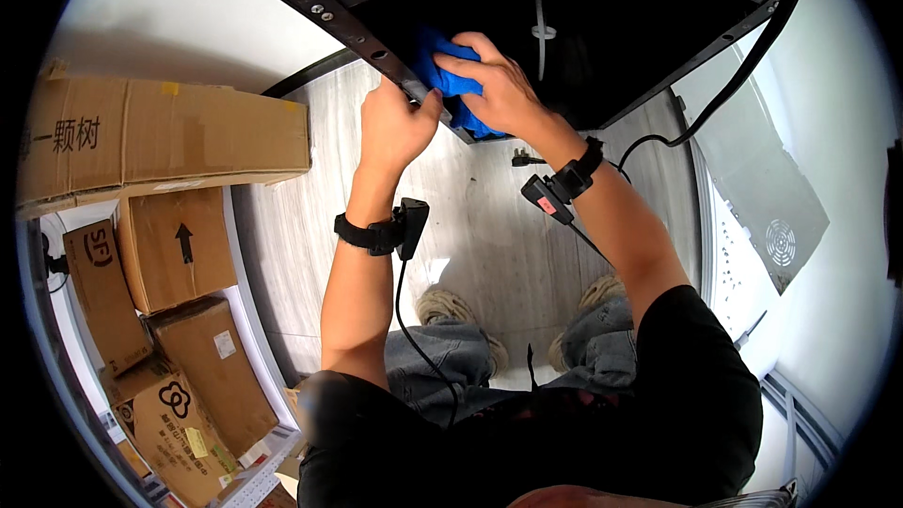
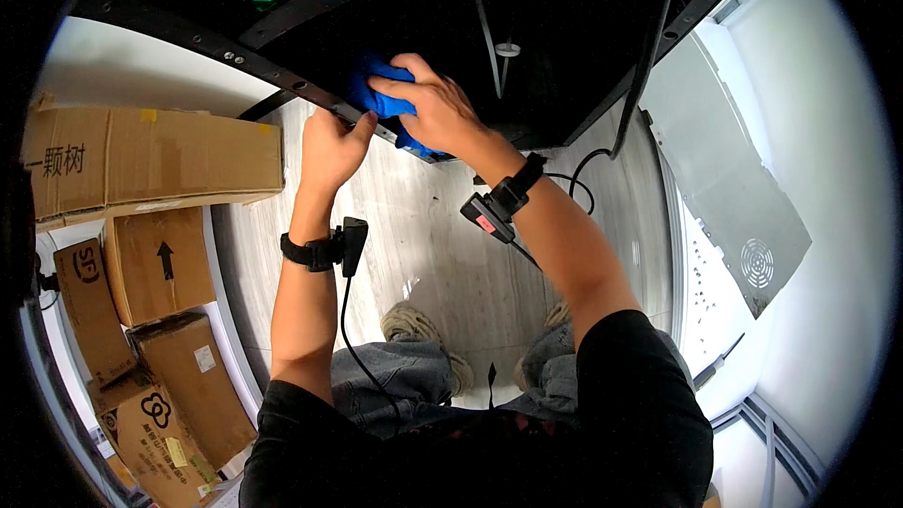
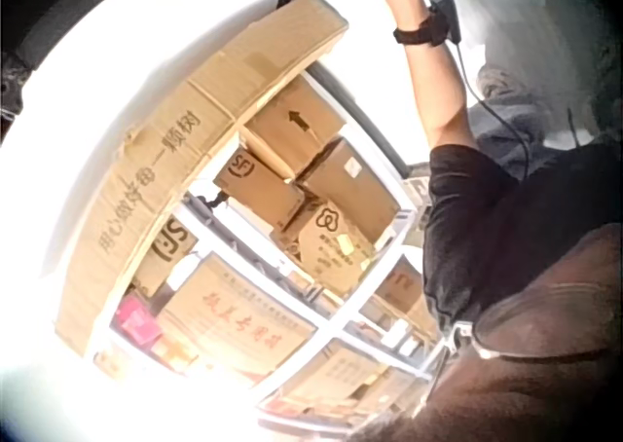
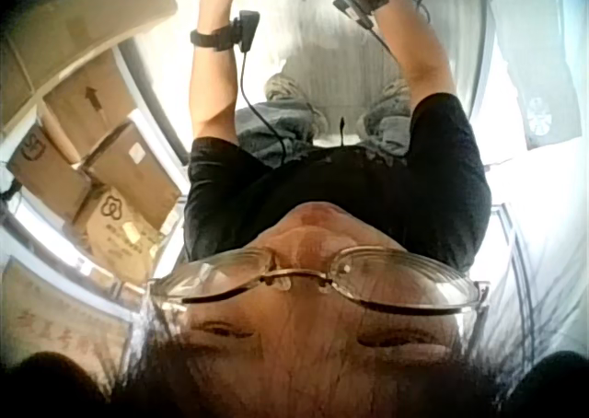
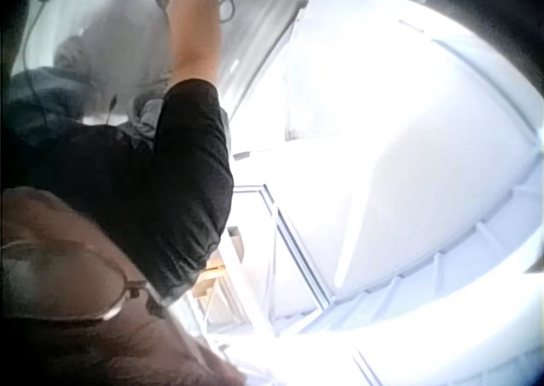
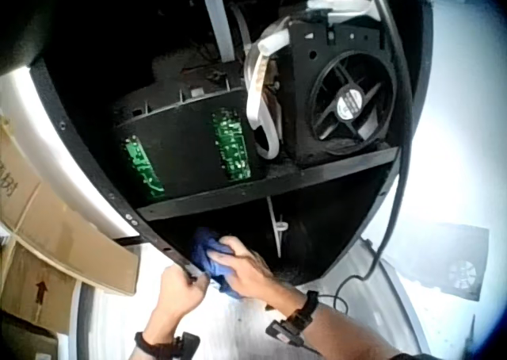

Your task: The person cleans the interior of a computer case using a blue cloth, wiping various internal surfaces and components. They then reattach the metal side panel and secure it with screws.

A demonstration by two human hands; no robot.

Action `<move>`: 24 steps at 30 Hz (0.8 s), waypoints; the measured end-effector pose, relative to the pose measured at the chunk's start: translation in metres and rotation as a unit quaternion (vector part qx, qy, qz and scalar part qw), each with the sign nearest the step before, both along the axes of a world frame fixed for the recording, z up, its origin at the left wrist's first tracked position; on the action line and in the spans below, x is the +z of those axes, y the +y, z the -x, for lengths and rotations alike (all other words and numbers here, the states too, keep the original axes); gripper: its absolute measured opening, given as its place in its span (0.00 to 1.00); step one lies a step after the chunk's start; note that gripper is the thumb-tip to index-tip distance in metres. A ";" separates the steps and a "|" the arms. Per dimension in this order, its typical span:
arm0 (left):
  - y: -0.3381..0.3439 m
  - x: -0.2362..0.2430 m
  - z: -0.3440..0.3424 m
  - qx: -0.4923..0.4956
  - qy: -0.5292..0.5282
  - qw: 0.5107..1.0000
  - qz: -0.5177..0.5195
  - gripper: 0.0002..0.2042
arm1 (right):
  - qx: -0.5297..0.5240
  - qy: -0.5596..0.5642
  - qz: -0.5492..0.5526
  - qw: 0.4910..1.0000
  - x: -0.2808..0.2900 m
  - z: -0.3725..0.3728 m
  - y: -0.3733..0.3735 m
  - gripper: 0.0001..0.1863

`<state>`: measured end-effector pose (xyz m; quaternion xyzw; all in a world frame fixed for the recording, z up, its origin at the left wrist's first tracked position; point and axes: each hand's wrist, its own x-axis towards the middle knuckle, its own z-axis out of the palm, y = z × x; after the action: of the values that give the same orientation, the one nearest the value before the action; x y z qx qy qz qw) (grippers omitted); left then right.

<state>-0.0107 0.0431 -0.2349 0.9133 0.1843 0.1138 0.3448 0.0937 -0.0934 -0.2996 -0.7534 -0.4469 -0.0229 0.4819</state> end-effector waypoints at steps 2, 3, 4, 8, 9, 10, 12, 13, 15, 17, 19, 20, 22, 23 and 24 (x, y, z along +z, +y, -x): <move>-0.002 -0.001 -0.003 0.004 -0.004 1.000 0.006 0.17 | -0.005 0.000 0.012 1.000 -0.004 -0.001 -0.001 0.28; -0.002 -0.002 -0.004 0.001 -0.002 1.000 0.007 0.17 | -0.006 0.000 0.018 1.000 -0.008 0.000 -0.002 0.28; -0.001 -0.003 -0.004 -0.001 0.000 1.000 0.007 0.17 | -0.020 0.019 0.068 0.997 -0.009 0.001 -0.001 0.28; -0.001 -0.002 -0.004 -0.004 0.009 1.000 0.008 0.19 | -0.013 0.007 -0.022 1.000 0.001 0.002 0.000 0.27; 0.000 -0.003 -0.003 -0.002 0.008 1.000 0.015 0.19 | -0.013 -0.002 -0.029 0.999 0.007 0.004 0.002 0.27; 0.000 -0.002 -0.003 -0.002 0.004 1.000 0.021 0.19 | -0.015 -0.014 -0.037 0.999 0.015 0.004 0.004 0.27; 0.000 -0.003 -0.004 -0.004 -0.002 1.000 0.025 0.18 | -0.016 -0.018 -0.040 0.999 0.020 0.003 0.005 0.27; 0.000 -0.005 -0.005 -0.006 -0.007 1.000 0.022 0.18 | -0.016 -0.011 -0.037 0.999 0.022 0.001 0.004 0.27; 0.001 -0.008 -0.005 -0.013 -0.022 1.000 0.015 0.18 | -0.015 -0.032 -0.059 0.998 0.031 -0.002 0.006 0.27; 0.004 -0.013 -0.002 -0.016 -0.040 0.999 0.008 0.17 | -0.008 -0.084 -0.108 0.991 0.057 0.000 0.009 0.28; 0.005 -0.015 -0.004 -0.007 -0.035 0.999 0.027 0.17 | -0.016 -0.051 -0.066 0.996 0.061 -0.004 0.011 0.28; 0.004 -0.013 -0.005 -0.010 -0.029 0.999 0.020 0.17 | -0.023 -0.036 -0.042 0.998 0.053 -0.009 0.011 0.28; 0.000 -0.007 -0.006 0.004 0.000 1.000 0.020 0.14 | -0.035 -0.029 -0.018 0.999 0.053 -0.013 0.012 0.29; -0.002 -0.003 -0.006 0.004 -0.004 1.000 0.015 0.14 | -0.028 -0.047 -0.049 0.997 0.059 -0.012 0.012 0.29; -0.003 0.000 -0.006 0.003 -0.009 1.000 0.010 0.14 | -0.020 -0.065 -0.079 0.994 0.067 -0.010 0.011 0.29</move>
<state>-0.0051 0.0403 -0.2344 0.9082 0.1853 0.1209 0.3552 0.1037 -0.0820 -0.2330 -0.7184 -0.4589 -0.1171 0.5095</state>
